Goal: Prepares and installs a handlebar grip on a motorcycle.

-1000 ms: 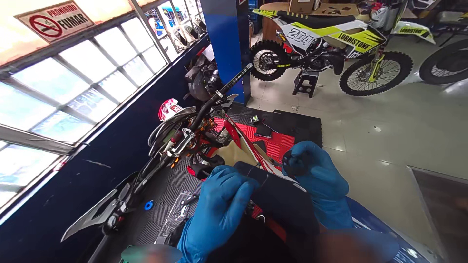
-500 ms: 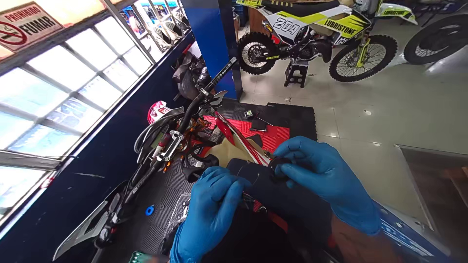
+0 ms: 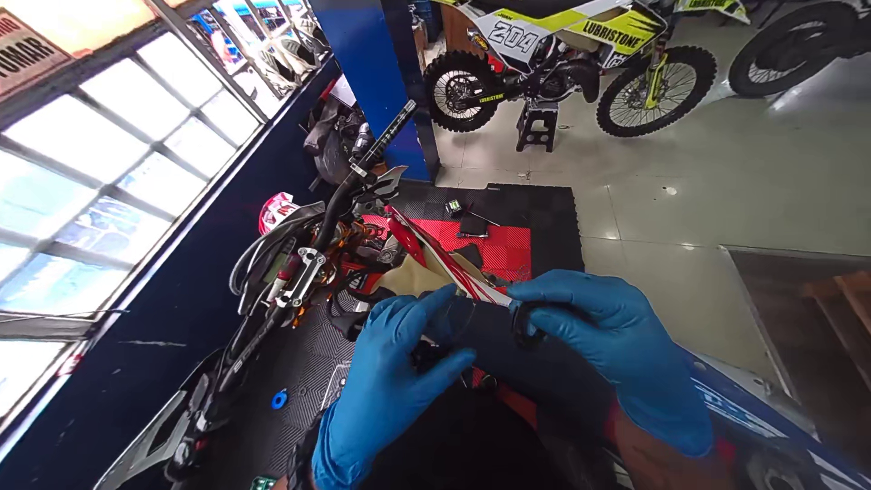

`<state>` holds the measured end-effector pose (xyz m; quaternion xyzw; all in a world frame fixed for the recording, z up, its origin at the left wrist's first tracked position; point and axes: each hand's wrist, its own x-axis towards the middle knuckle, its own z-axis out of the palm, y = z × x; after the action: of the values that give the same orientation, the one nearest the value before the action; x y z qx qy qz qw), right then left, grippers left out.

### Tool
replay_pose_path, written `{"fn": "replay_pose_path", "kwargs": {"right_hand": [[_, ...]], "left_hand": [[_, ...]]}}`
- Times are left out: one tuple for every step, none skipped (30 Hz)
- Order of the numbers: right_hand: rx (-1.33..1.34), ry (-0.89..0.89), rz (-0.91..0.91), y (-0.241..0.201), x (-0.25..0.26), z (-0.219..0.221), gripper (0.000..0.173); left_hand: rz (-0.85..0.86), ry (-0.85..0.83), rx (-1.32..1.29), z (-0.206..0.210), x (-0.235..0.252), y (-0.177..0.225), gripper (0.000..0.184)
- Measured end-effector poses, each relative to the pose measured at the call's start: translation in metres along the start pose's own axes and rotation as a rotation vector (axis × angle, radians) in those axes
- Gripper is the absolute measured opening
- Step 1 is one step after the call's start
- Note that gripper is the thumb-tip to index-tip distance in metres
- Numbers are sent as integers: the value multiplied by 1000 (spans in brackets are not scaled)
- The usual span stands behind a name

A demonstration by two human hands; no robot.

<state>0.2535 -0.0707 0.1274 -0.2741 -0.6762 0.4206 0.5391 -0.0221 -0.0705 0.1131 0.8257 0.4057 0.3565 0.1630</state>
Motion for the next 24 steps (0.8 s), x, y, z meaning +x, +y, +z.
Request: {"fn": "replay_pose_path", "kwargs": {"right_hand": [[-14,30,3,-2,-7,0,23],[-37,69,-1,-4,-14,1,22],[-78,112,-15,-8,-22,3,21],[-129,156,-36,-11,-31,5,17],[-180,194,-55,-15,-40,9,14],[-231,224,-73,-20,-49,14,12],[-285,245,-90,-26,-59,20,12],[-342,254,-107,-31,-68,28,11],[-401,250,-126,-37,-77,38,11],[-451,243,-150,-43,-84,51,9],[-486,232,-175,-49,-89,64,9],[-517,224,-199,-54,-93,79,9],[-556,227,-221,-58,-95,94,8],[-592,244,-241,-61,-97,108,8],[-623,263,-257,-64,-98,121,8],[-643,283,-264,-66,-99,133,8],[-647,302,-261,-68,-101,144,8],[-643,314,-251,-72,-105,154,9],[-645,322,-246,-75,-107,163,9],[-654,326,-244,-79,-110,172,9],[-665,328,-243,-83,-114,182,10],[-682,329,-240,-87,-119,192,10],[-712,326,-232,-90,-125,201,10],[-746,325,-225,-91,-135,211,11]], "left_hand": [[-3,-1,18,1,0,0,62],[-1,-2,32,2,-1,0,67],[5,2,47,3,-1,1,72],[13,9,53,3,-2,1,77],[21,17,50,2,-3,3,81],[34,36,42,0,-4,4,85],[54,69,24,-2,-6,5,88],[83,119,-11,-6,-9,7,89],[122,187,-60,-11,-14,9,85],[179,256,-111,-16,-18,12,77],[242,298,-146,-23,-23,16,68],[297,301,-162,-30,-28,19,59],[340,270,-172,-37,-34,21,53],[376,218,-177,-43,-40,22,46],[406,166,-190,-48,-47,21,42],[431,129,-202,-51,-52,20,40],[452,107,-217,-54,-58,19,39],[469,104,-229,-56,-63,18,39],[483,109,-238,-59,-69,16,40],[496,109,-244,-63,-74,15,40],[506,100,-248,-67,-81,14,40],[508,89,-254,-71,-88,15,40],[505,72,-265,-74,-95,16,40],[505,47,-280,-76,-102,17,40]]}}
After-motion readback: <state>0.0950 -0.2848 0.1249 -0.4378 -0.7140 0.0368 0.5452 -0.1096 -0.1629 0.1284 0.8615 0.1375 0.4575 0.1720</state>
